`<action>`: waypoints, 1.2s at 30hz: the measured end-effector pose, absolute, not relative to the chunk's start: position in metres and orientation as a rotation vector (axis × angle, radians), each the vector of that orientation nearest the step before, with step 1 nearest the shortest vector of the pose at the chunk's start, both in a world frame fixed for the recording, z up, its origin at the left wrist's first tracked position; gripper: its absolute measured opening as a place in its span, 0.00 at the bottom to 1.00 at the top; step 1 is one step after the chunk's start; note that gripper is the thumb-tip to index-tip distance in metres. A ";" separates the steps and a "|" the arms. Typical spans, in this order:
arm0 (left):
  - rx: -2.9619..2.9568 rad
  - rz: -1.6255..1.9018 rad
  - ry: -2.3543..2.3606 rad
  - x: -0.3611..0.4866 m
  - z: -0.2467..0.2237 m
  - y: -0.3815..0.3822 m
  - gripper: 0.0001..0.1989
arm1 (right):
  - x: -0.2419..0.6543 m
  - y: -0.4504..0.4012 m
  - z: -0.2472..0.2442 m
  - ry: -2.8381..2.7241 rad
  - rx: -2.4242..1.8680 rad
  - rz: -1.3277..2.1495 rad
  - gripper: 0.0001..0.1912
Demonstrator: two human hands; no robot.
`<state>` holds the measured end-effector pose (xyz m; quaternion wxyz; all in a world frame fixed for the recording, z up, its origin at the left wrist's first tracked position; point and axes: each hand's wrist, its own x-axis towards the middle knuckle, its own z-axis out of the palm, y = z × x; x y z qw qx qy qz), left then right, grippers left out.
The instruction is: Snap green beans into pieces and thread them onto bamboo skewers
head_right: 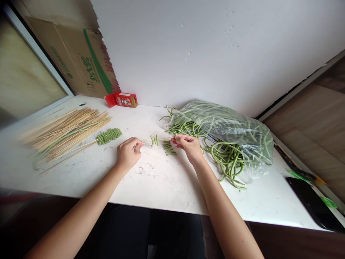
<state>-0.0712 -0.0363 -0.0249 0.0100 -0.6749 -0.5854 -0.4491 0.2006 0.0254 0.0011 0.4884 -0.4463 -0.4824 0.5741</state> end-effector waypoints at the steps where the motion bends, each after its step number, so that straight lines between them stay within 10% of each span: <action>1: -2.106 -1.402 -1.829 -0.071 -0.025 -0.036 0.11 | 0.201 0.025 0.001 -1.172 -1.085 1.394 0.20; 36: -2.130 -1.412 -1.823 -0.072 -0.027 -0.037 0.11 | 0.196 0.020 0.003 -1.177 -1.016 1.457 0.19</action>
